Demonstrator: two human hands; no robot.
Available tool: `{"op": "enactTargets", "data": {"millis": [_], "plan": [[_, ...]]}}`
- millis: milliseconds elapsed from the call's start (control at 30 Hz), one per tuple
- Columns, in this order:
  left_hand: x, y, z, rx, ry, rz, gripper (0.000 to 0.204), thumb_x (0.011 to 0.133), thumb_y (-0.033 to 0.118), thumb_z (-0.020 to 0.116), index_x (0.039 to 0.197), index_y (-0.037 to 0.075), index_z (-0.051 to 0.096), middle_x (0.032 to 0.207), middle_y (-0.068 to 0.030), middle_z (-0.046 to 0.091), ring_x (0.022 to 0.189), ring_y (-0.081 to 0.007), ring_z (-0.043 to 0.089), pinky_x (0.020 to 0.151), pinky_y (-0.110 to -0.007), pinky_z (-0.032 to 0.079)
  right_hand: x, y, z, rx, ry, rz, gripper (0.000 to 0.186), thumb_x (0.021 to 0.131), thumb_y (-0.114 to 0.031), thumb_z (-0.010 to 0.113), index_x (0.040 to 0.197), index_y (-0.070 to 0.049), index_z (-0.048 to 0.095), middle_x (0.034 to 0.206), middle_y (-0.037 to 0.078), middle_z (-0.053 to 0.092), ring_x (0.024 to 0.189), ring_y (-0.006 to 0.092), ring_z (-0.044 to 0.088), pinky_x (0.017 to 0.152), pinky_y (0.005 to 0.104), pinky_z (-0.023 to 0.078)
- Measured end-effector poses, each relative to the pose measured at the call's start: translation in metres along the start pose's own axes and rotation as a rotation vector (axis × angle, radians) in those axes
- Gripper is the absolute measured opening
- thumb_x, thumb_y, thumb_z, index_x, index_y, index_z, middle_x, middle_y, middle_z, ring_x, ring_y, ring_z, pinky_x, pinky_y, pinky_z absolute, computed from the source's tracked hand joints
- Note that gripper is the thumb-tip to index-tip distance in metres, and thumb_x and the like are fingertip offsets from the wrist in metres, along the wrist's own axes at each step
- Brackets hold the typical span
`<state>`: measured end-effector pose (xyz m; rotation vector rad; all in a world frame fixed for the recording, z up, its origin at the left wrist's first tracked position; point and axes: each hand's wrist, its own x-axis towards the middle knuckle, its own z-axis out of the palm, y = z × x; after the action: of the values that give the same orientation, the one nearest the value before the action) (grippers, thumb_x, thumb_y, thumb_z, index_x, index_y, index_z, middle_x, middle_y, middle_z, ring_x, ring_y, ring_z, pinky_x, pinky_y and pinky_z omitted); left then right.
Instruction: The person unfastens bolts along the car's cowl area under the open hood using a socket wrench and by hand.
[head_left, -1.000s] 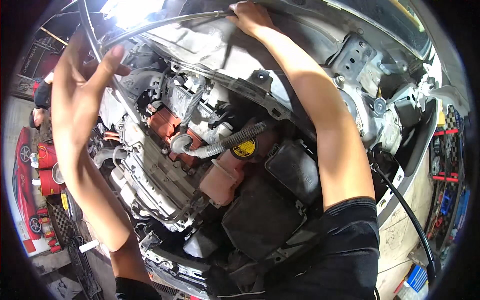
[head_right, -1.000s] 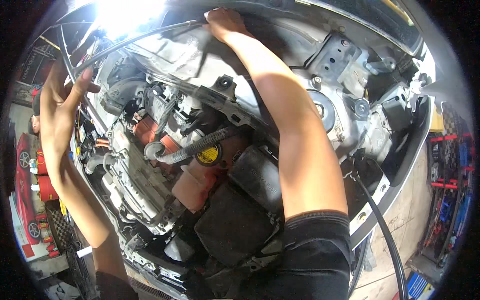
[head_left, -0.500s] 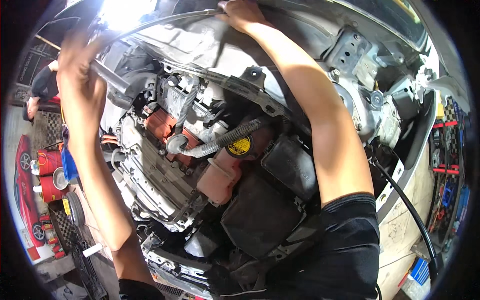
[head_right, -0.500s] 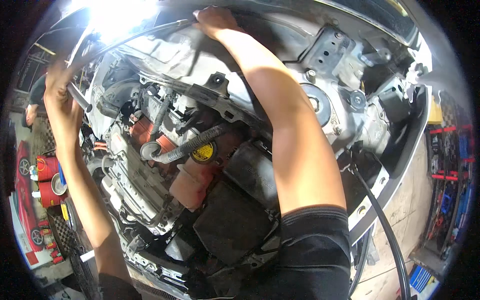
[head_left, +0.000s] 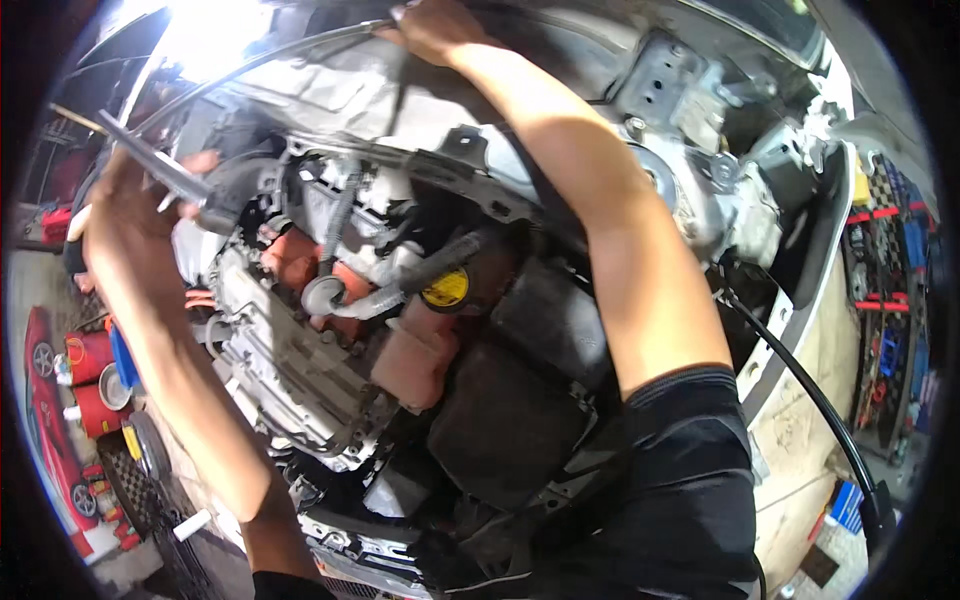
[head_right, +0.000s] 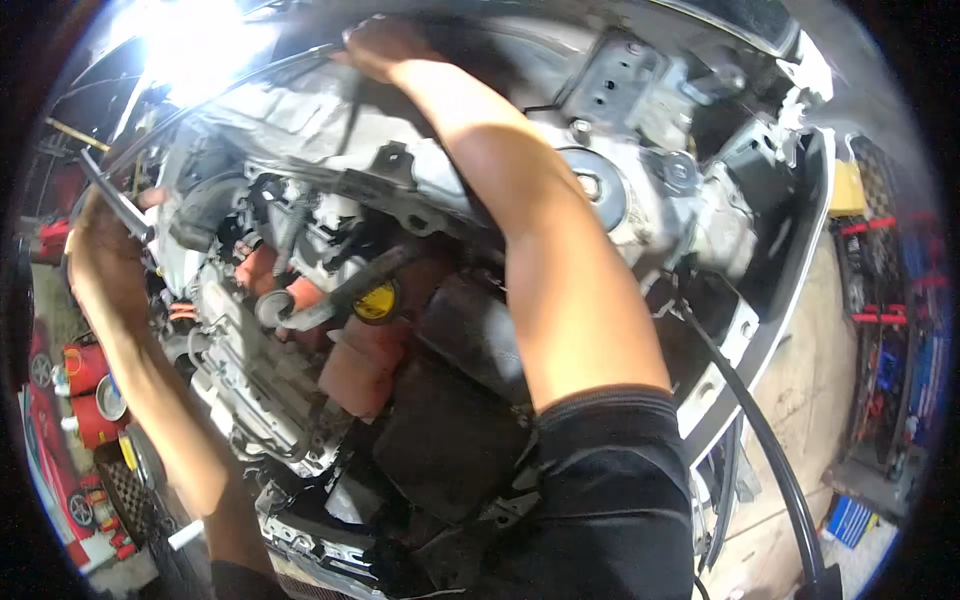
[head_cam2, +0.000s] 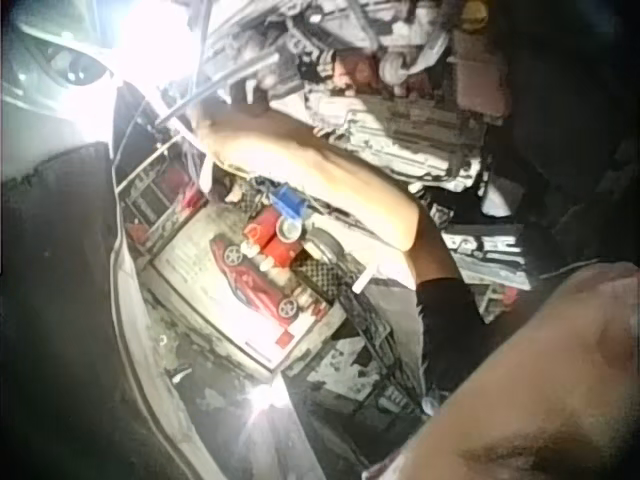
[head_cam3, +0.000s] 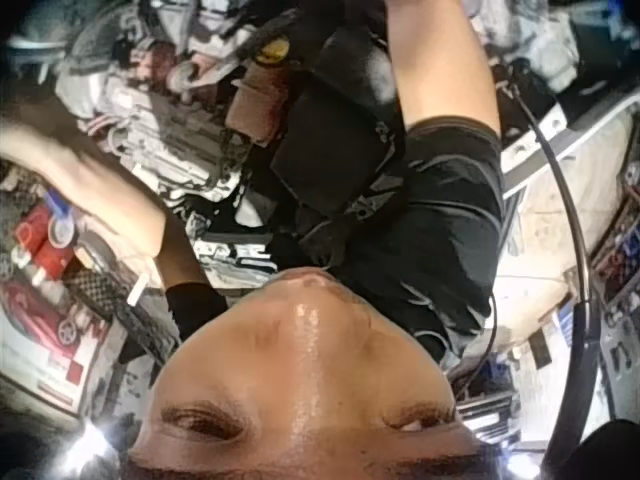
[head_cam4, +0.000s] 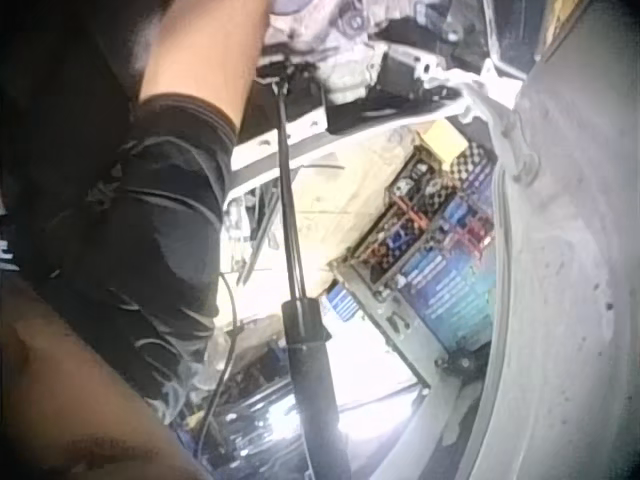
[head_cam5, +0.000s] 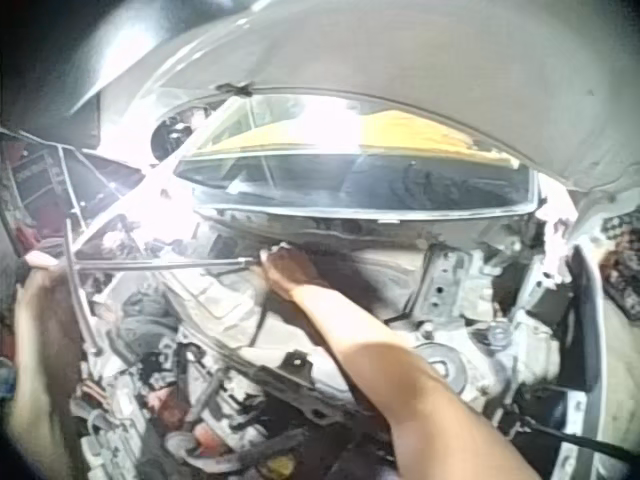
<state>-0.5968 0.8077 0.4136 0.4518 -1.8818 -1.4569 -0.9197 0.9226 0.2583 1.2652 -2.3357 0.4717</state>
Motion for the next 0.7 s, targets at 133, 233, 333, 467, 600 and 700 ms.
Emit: {"op": "enactTargets", "data": {"millis": [133,233,333,467,600,700], "plan": [[0.011,0.002,-0.013,-0.061,-0.095,-0.012,0.044,0.099,0.029,0.046,0.127,-0.004,0.053,0.118,-0.0153,0.062,0.100,-0.0262,0.065,0.084,-0.034,0.050,-0.001,-0.004,-0.004,0.034,-0.069,0.007,0.045,0.094,-0.047,0.052,0.103,-0.005,0.068,0.103,0.014,0.070,0.103,0.0331,0.065,0.089,0.0453,0.051],[0.006,0.020,-0.012,0.578,-0.194,0.282,0.060,0.094,0.032,0.061,0.135,-0.008,0.046,0.115,-0.0174,0.065,0.104,-0.0249,0.066,0.084,-0.038,0.053,0.005,-0.014,-0.008,0.087,-0.099,0.067,0.045,0.095,-0.047,0.052,0.108,-0.006,0.066,0.110,0.015,0.068,0.106,0.0325,0.064,0.092,0.0452,0.051],[0.025,0.030,-0.030,0.781,-0.330,0.293,0.049,0.100,0.023,0.054,0.144,0.004,0.042,0.117,-0.0168,0.065,0.107,-0.0281,0.065,0.085,-0.039,0.055,0.002,-0.016,-0.007,0.094,-0.060,0.079,0.041,0.095,-0.044,0.053,0.109,-0.007,0.066,0.109,0.016,0.068,0.106,0.0327,0.064,0.091,0.0447,0.051],[0.027,0.053,-0.009,0.779,-0.448,0.505,0.044,0.093,0.009,0.060,0.135,-0.001,0.050,0.109,-0.0166,0.066,0.093,-0.0213,0.064,0.077,-0.033,0.055,-0.002,-0.006,-0.011,0.047,-0.126,0.084,0.038,0.095,-0.040,0.054,0.108,-0.007,0.066,0.107,0.016,0.068,0.106,0.0327,0.064,0.090,0.0447,0.052],[0.043,0.055,-0.018,0.761,-0.575,0.593,0.050,0.093,0.020,0.065,0.133,-0.006,0.050,0.111,-0.0221,0.067,0.090,-0.0229,0.066,0.080,-0.034,0.053,0.003,0.001,0.002,0.068,-0.085,0.040,0.037,0.096,-0.039,0.052,0.108,-0.007,0.065,0.107,0.015,0.068,0.105,0.0326,0.064,0.089,0.0453,0.052],[0.081,0.030,-0.084,0.989,-0.467,0.539,0.045,0.097,0.017,0.056,0.138,0.000,0.047,0.116,-0.0176,0.066,0.101,-0.0218,0.063,0.092,-0.035,0.049,0.006,-0.013,-0.009,0.106,-0.106,0.084,0.037,0.096,-0.038,0.051,0.110,-0.007,0.065,0.108,0.015,0.068,0.104,0.0335,0.064,0.089,0.0455,0.051]]}}
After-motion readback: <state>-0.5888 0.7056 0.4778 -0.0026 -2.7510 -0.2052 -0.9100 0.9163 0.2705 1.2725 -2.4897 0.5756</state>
